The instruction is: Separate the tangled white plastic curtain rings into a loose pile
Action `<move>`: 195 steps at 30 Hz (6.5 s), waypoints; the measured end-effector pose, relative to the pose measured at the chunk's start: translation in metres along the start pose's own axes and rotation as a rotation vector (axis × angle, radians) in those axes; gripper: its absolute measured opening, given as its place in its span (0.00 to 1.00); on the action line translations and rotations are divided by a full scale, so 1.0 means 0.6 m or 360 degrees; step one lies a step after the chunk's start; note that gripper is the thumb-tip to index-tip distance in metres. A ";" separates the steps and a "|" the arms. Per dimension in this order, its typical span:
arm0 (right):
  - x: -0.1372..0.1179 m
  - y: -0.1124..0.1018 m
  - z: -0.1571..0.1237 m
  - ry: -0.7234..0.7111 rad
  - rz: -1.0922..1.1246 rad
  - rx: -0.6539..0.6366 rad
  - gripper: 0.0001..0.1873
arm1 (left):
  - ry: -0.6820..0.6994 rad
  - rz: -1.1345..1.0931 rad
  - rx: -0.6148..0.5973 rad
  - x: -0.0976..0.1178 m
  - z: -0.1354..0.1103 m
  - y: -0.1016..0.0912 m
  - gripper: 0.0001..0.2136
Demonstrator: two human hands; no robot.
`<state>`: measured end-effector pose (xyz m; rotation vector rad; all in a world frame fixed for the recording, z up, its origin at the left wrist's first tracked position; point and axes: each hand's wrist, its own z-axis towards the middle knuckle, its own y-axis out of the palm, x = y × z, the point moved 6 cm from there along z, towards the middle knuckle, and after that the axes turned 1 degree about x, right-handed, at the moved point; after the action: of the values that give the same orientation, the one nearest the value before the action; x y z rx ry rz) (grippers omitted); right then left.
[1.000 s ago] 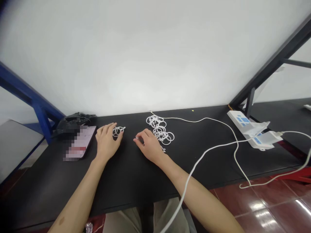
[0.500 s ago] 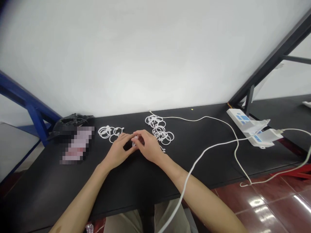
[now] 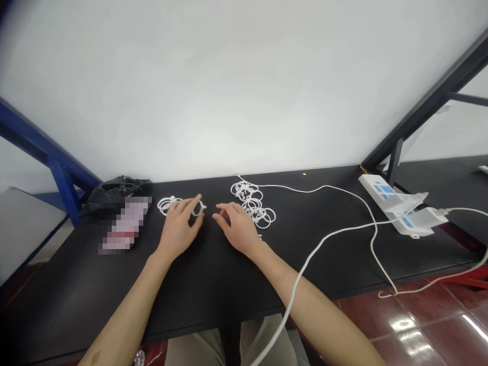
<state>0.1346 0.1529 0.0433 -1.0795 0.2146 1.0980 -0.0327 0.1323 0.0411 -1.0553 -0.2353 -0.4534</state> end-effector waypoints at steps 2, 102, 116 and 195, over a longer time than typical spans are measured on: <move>-0.001 -0.003 0.001 -0.0033 -0.0135 0.0008 0.09 | -0.0201 0.0238 0.0097 -0.030 0.000 -0.006 0.24; -0.015 0.027 -0.042 -0.0359 -0.0238 -0.0211 0.10 | -0.0052 -0.0638 0.0029 0.044 -0.083 0.017 0.06; -0.018 0.018 -0.039 -0.0388 -0.0294 -0.0258 0.14 | -0.0617 -0.1294 0.0178 -0.003 -0.086 0.029 0.15; 0.023 -0.009 -0.042 0.0055 -0.0850 -0.0068 0.08 | -0.0215 0.0286 0.0314 -0.050 -0.056 -0.025 0.17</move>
<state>0.1544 0.1415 0.0250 -1.1098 -0.0715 0.6065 -0.0671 0.1042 0.0250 -0.9049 -0.2963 -0.1924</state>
